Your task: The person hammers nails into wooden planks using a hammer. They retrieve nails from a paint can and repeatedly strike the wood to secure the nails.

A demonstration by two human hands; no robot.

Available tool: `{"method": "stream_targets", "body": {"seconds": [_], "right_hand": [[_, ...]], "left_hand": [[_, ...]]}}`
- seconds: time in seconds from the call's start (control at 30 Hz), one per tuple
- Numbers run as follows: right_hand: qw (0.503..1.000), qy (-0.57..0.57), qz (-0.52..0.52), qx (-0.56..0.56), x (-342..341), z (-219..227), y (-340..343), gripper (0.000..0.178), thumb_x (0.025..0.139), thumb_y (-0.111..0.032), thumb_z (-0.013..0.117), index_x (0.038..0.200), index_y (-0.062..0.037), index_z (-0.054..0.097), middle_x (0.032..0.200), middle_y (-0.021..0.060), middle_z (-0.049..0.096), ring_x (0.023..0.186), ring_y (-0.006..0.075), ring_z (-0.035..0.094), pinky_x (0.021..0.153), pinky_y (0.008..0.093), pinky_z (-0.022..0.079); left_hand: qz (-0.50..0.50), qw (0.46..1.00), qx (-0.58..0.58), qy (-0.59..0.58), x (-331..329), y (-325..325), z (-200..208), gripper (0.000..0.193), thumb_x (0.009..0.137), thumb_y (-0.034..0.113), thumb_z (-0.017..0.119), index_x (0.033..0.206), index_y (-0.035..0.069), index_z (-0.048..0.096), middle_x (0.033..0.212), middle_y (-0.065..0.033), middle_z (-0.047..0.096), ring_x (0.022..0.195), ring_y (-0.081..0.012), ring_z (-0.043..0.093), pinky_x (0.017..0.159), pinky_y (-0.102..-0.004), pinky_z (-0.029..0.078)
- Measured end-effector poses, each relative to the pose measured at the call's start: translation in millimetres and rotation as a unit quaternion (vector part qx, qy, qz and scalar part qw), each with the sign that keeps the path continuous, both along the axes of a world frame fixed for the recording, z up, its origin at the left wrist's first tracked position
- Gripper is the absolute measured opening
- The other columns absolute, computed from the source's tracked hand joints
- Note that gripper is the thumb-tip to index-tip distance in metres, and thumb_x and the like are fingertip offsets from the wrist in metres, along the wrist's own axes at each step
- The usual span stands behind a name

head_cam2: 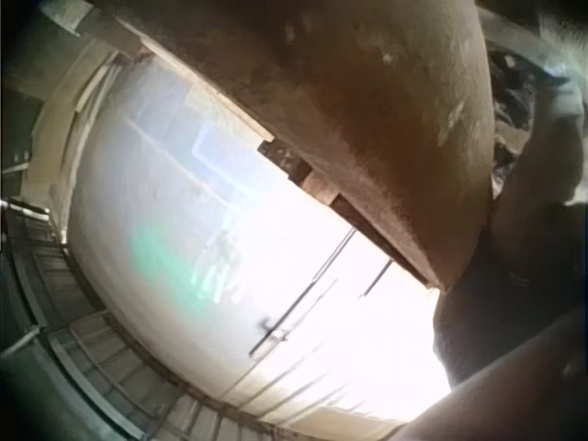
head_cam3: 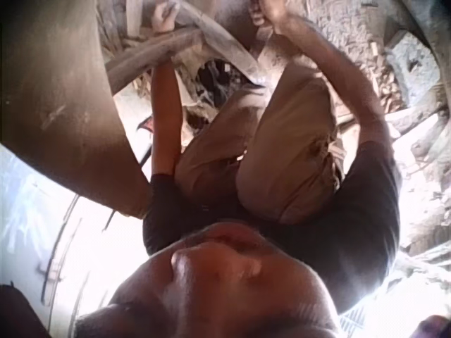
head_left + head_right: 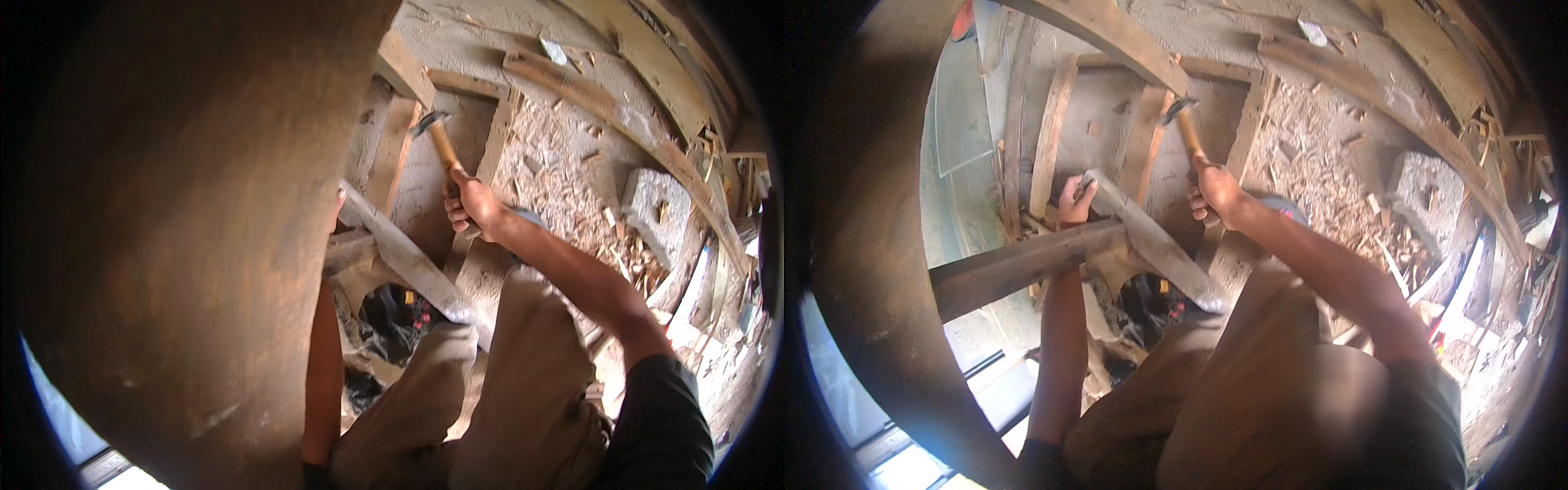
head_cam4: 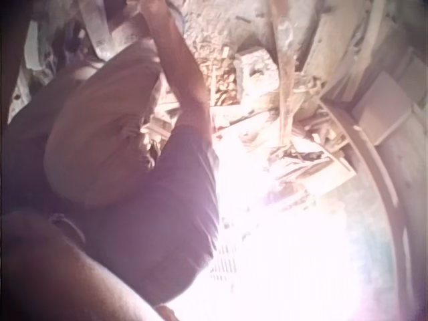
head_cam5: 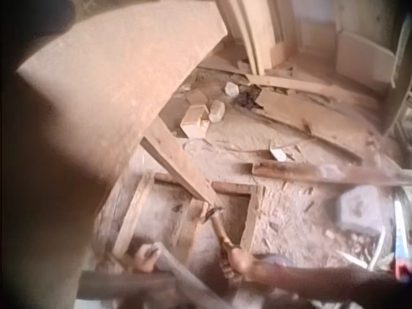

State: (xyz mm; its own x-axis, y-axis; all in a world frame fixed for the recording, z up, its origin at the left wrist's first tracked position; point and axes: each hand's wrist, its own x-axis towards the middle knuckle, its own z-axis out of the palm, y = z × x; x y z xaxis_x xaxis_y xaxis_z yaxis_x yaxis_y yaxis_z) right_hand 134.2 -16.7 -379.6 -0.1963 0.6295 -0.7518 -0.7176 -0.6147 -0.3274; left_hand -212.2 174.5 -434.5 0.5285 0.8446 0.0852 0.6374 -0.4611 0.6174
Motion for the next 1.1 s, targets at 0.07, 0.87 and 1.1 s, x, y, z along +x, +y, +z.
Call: {"method": "stream_targets", "body": {"seconds": [0.07, 0.87, 1.1], "right_hand": [[0.984, -0.052, -0.163, 0.055, 3.1, -5.5, -1.2, 0.05, 0.104, -0.059, 0.034, 0.09, -0.0119, 0.044, 0.062, -0.0039, 0.032, 0.043, 0.0091, 0.03, 0.039, 0.0282, 0.031], [0.949, -0.19, 0.225, 0.115, -17.4, 1.3, -35.5, 0.064, 0.103, -0.061, 0.032, 0.077, -0.0049, 0.047, 0.058, 0.0043, 0.049, 0.042, 0.0159, 0.048, 0.038, 0.0327, 0.044], [0.979, -0.176, -0.101, 0.024, -9.5, 5.6, -11.1, 0.064, 0.102, -0.063, 0.031, 0.078, -0.0066, 0.047, 0.059, 0.0026, 0.047, 0.04, 0.0138, 0.045, 0.032, 0.0307, 0.036]], "left_hand": [[0.007, 0.999, -0.036, -0.036, 32.6, -3.1, 8.4, 0.031, 0.094, 0.024, 0.072, 0.109, -0.001, 0.063, 0.092, 0.0013, 0.063, 0.083, -0.0071, 0.053, 0.076, -0.0243, 0.044], [0.048, 0.987, -0.129, -0.082, 42.1, -25.7, 11.2, 0.034, 0.092, 0.027, 0.074, 0.108, 0.0, 0.062, 0.086, 0.0026, 0.06, 0.075, -0.0062, 0.048, 0.067, -0.0239, 0.041], [0.086, 0.98, -0.17, -0.052, 53.4, -33.0, 19.5, 0.031, 0.095, 0.028, 0.071, 0.109, 0.003, 0.06, 0.083, 0.0038, 0.055, 0.068, -0.006, 0.044, 0.059, -0.0238, 0.039]]}}
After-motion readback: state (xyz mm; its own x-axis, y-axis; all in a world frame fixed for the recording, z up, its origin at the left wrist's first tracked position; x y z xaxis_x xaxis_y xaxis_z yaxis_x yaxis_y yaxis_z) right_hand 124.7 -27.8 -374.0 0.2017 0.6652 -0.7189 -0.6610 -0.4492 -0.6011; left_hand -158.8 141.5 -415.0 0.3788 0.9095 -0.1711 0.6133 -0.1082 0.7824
